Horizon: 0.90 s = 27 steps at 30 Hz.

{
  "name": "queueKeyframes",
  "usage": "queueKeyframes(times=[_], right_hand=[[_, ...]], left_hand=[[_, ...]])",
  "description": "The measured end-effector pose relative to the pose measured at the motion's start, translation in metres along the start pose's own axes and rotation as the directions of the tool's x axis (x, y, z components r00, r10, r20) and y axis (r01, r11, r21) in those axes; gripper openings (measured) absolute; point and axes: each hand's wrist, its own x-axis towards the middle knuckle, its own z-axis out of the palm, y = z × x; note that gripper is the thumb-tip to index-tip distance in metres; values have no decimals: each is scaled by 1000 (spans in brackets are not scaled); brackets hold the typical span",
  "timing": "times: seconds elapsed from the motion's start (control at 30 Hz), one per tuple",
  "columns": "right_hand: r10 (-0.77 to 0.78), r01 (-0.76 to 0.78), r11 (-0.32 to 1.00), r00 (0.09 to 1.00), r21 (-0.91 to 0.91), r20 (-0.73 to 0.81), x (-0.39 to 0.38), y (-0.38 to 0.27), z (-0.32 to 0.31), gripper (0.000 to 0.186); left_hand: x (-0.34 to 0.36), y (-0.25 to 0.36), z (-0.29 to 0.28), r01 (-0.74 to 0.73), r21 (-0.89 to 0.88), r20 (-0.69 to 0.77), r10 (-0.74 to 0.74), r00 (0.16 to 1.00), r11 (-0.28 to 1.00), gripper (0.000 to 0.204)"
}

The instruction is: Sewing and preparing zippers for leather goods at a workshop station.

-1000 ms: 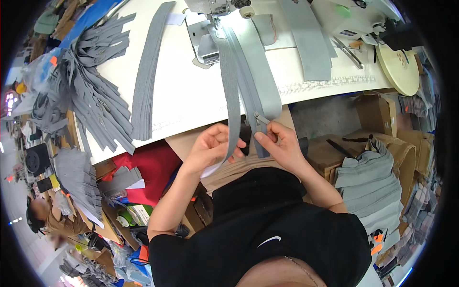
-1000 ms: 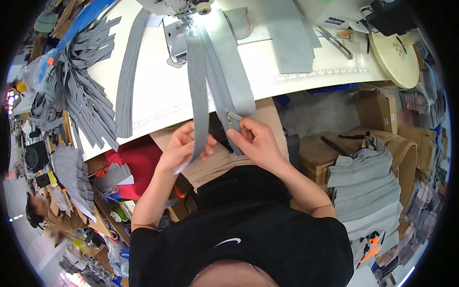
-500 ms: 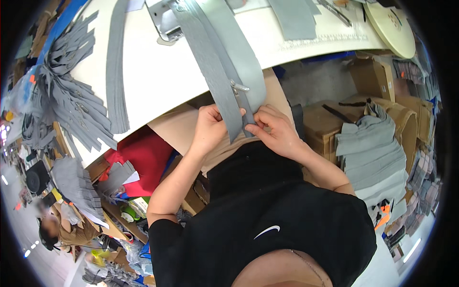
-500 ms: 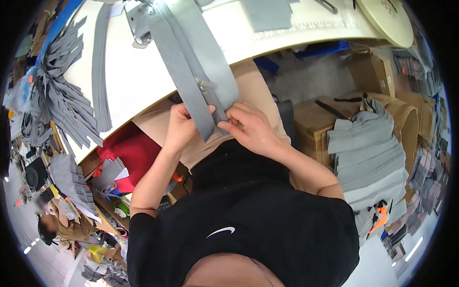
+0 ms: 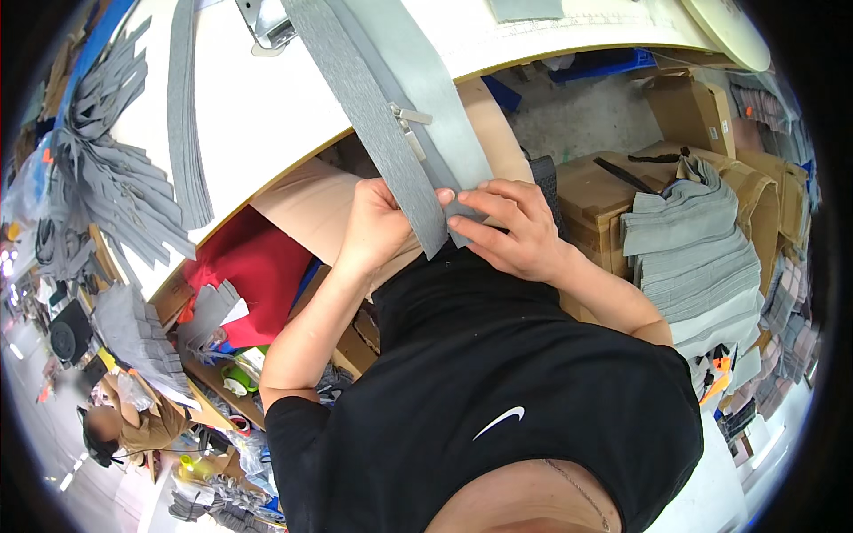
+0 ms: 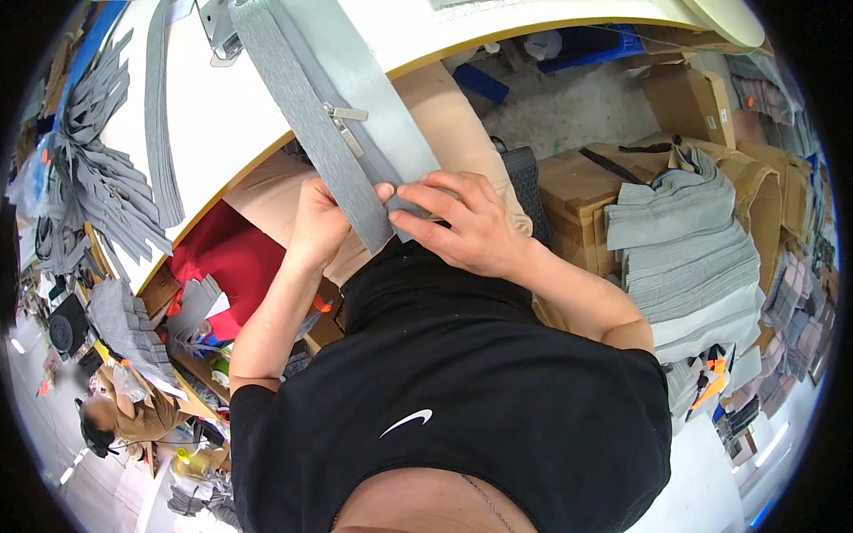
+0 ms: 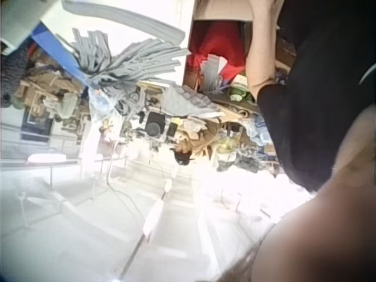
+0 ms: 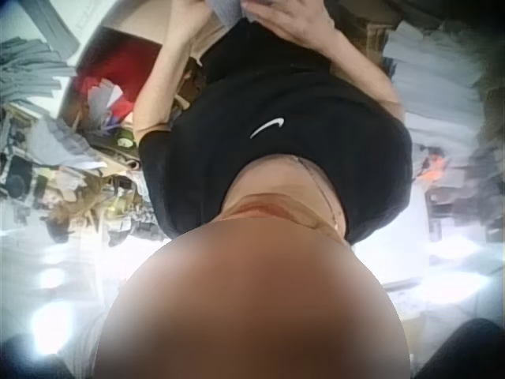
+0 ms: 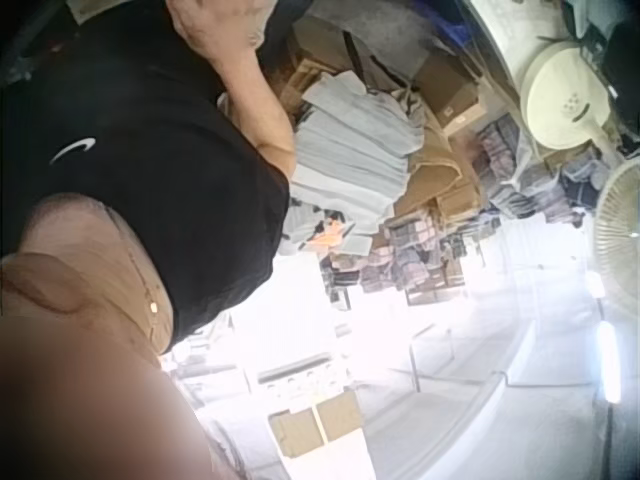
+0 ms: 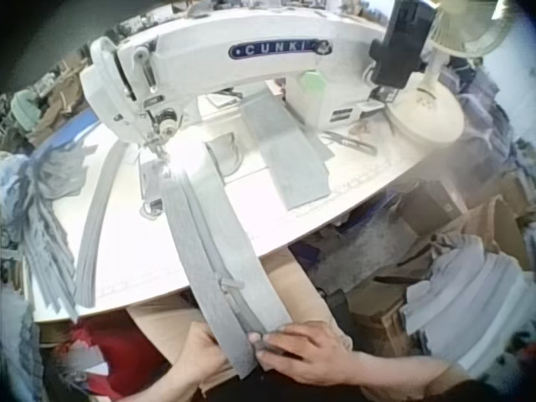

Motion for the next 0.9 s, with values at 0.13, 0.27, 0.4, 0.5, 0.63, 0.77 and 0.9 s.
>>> queueKeyframes(times=[0.13, 0.27, 0.4, 0.5, 0.63, 0.77, 0.9], right_hand=[[-82, 79, 996, 995, -43, -61, 0, 2, 3, 33], [-128, 123, 991, 989, -57, -80, 3, 3, 2, 31], [-150, 145, 988, 984, -54, -95, 8, 4, 0, 30], [-198, 195, 979, 978, -53, -60, 12, 5, -7, 28], [-304, 303, 950, 953, -75, -11, 20, 3, -14, 32], [-326, 330, 939, 944, -101, 51, 29, -2, -21, 20], [-340, 343, 933, 939, -107, 49, 39, -7, -24, 18]], left_hand=[[0, 0, 0, 1, -12, -17, -1, 1000, 1000, 12], [-2, 2, -1, 33, -26, -27, -33, 999, 999, 12], [-4, 14, 0, 129, -153, 24, -127, 992, 980, 16], [-2, 17, -10, 144, -62, 87, -139, 986, 988, 21], [5, 34, -17, -112, -383, -205, 34, 978, 917, 46], [7, 48, -5, -87, -31, -319, 72, 945, 996, 45], [9, 48, -4, -73, -1, -310, 69, 948, 997, 32]])
